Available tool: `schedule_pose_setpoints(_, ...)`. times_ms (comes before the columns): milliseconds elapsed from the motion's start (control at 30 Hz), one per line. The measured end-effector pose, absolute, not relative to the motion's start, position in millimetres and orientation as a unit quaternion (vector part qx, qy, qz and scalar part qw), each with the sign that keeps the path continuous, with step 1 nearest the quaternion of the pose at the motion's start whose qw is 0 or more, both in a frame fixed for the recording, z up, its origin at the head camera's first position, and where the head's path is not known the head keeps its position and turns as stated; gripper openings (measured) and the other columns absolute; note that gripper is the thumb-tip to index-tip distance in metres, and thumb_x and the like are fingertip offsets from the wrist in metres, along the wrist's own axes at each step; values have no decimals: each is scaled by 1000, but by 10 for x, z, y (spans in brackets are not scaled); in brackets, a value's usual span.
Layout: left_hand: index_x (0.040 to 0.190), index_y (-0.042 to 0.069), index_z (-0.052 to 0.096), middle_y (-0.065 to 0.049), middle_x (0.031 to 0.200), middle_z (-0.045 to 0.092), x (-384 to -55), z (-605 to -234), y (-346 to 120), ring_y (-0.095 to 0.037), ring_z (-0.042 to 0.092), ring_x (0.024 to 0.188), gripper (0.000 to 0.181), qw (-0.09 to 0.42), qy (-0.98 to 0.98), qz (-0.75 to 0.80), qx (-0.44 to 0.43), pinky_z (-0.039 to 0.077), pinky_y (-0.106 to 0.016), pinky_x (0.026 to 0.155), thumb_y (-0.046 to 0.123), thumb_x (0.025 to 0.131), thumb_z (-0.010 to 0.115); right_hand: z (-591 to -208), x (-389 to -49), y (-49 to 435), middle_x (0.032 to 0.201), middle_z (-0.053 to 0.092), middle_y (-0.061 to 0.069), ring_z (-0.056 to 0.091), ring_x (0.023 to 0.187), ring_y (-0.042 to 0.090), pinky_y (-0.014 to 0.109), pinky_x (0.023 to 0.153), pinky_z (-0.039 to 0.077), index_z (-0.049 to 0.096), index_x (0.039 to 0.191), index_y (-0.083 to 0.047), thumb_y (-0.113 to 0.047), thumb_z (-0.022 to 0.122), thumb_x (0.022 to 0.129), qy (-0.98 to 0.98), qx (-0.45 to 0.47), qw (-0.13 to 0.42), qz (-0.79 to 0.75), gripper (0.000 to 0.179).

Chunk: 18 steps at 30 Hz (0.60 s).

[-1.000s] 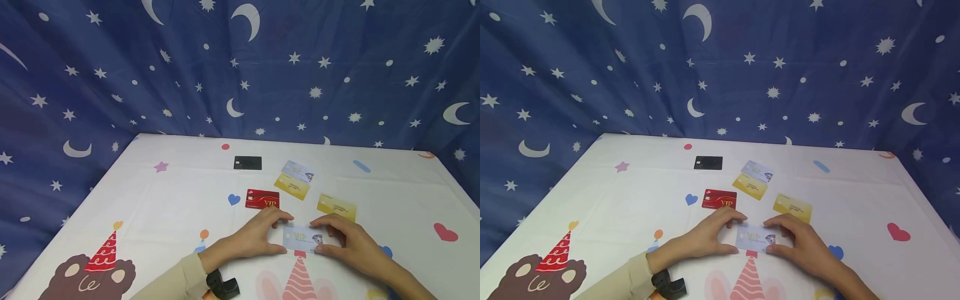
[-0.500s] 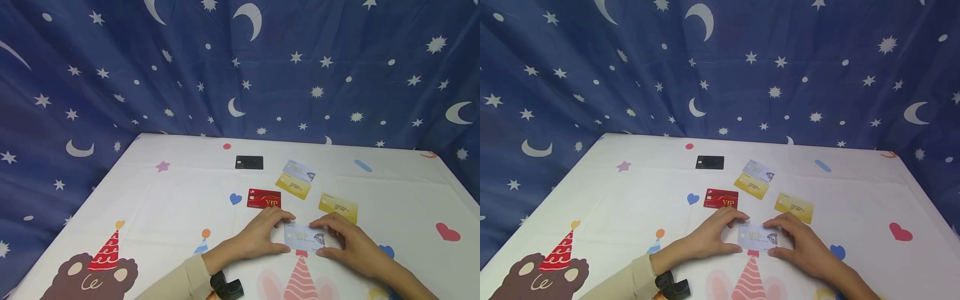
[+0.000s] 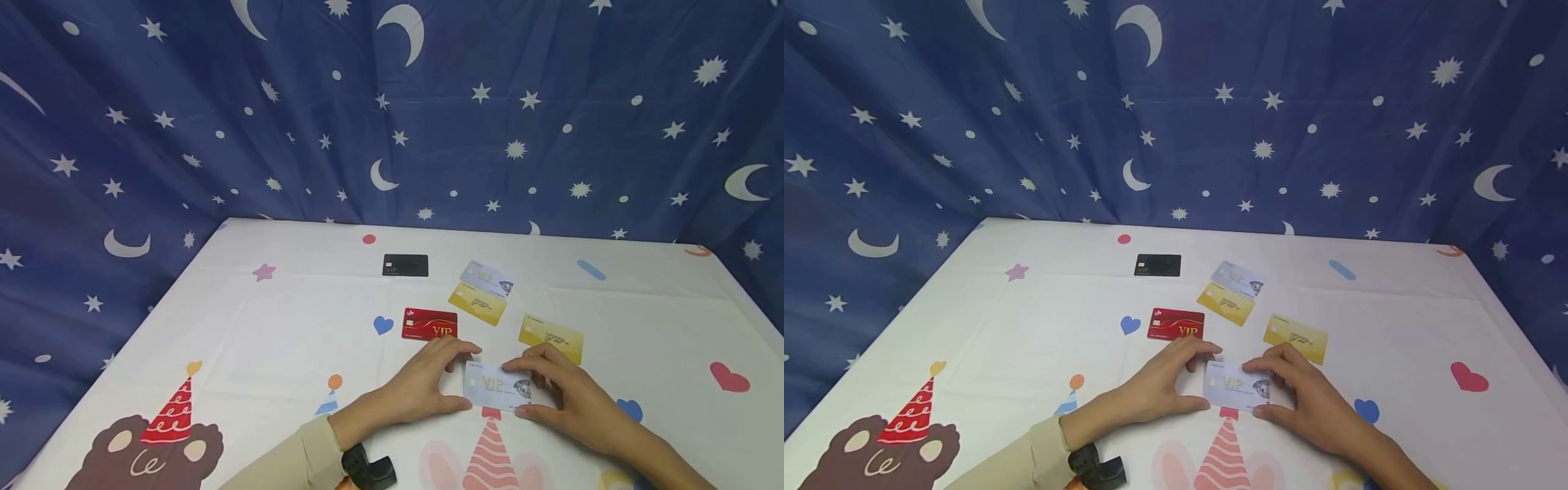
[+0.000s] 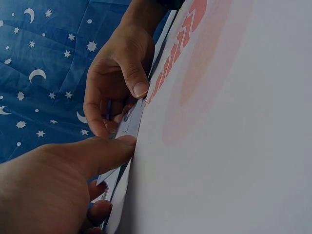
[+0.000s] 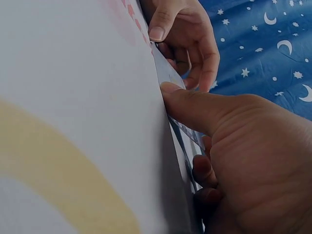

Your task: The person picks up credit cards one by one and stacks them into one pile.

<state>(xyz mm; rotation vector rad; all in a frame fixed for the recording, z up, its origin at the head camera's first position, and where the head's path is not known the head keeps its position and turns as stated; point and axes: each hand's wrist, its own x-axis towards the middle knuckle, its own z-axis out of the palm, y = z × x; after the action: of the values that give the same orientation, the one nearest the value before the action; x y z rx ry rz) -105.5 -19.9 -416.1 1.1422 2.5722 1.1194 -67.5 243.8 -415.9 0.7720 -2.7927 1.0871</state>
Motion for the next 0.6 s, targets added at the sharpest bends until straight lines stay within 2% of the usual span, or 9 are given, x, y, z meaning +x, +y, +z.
schedule_pose_setpoints(100,135,19,46,9,108,49,-1052,-4157,-202,-6,44,92,70,58,846,374,377,37,-20,83,19,75,83,-4161,-684,2441,106,48,-12,43,87,5,20,65,41,60,123,-31,-31,84,71,-898,258,31,356,57)
schedule_pose_setpoints(300,138,19,41,8,112,51,-1050,-4166,-205,-5,44,91,77,63,840,386,377,37,-20,84,16,74,83,-4167,-684,2447,106,49,-12,43,87,5,19,65,40,61,125,-29,-32,82,74,-892,279,43,354,55)
schedule_pose_setpoints(600,139,22,41,8,115,52,-1047,-4165,-212,-5,45,94,80,75,835,386,385,36,-22,89,18,72,84,-4196,-680,2457,115,49,-17,48,91,2,18,77,45,58,127,-33,-36,81,75,-911,271,35,308,57)
